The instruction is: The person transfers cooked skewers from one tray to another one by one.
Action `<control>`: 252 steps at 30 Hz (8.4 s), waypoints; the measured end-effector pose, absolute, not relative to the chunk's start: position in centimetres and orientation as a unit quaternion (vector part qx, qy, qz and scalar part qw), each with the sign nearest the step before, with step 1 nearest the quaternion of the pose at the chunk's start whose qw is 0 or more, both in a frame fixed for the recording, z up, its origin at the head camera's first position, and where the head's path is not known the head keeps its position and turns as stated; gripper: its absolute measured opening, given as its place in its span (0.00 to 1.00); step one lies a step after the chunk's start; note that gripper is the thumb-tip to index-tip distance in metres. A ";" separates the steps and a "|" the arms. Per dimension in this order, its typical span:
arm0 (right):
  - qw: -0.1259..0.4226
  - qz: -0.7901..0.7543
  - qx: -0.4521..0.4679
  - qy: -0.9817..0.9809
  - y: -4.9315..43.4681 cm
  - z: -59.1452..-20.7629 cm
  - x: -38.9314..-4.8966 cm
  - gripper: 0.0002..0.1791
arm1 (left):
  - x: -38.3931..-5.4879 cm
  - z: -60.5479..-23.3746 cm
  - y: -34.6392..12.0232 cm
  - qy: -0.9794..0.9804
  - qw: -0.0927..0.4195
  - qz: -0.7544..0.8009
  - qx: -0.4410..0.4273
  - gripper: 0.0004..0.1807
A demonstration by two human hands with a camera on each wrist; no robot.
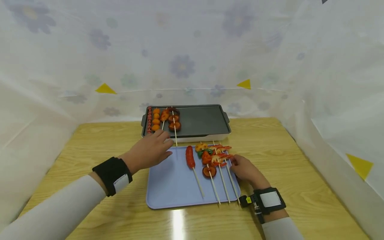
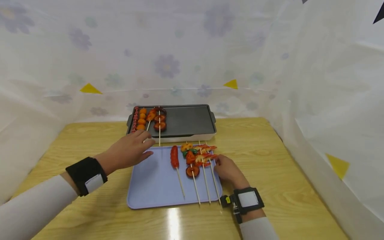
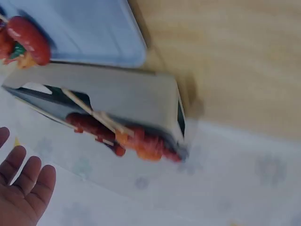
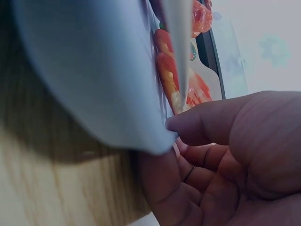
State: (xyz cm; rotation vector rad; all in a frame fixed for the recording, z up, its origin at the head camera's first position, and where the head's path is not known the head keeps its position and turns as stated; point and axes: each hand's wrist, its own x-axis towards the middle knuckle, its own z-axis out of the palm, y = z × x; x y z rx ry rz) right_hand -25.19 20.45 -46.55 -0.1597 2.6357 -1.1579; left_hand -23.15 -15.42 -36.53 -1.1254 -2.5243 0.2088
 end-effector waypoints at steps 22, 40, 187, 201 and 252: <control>0.112 -0.371 -0.043 0.921 20.3 -46.4 -25.3 0.03 | -29.0 -37.2 -11.5 -0.978 0.049 -0.089 -0.184 0.32; 0.087 -0.331 -0.067 0.937 20.7 -46.3 -25.5 0.03 | -30.8 -37.6 -11.7 -0.953 -0.034 -0.287 -0.095 0.12; 0.074 -0.328 -0.053 0.940 22.1 -46.1 -24.7 0.04 | -17.2 -41.9 -10.5 -0.906 0.234 -0.277 -0.217 0.29; 0.076 -0.323 -0.054 0.942 22.1 -46.3 -24.6 0.06 | -20.3 -41.7 -12.5 -0.964 0.188 -0.077 -0.170 0.45; 0.080 -0.330 -0.047 0.939 22.1 -46.3 -24.9 0.04 | -29.4 -37.4 -12.4 -0.966 -0.032 -0.250 -0.057 0.04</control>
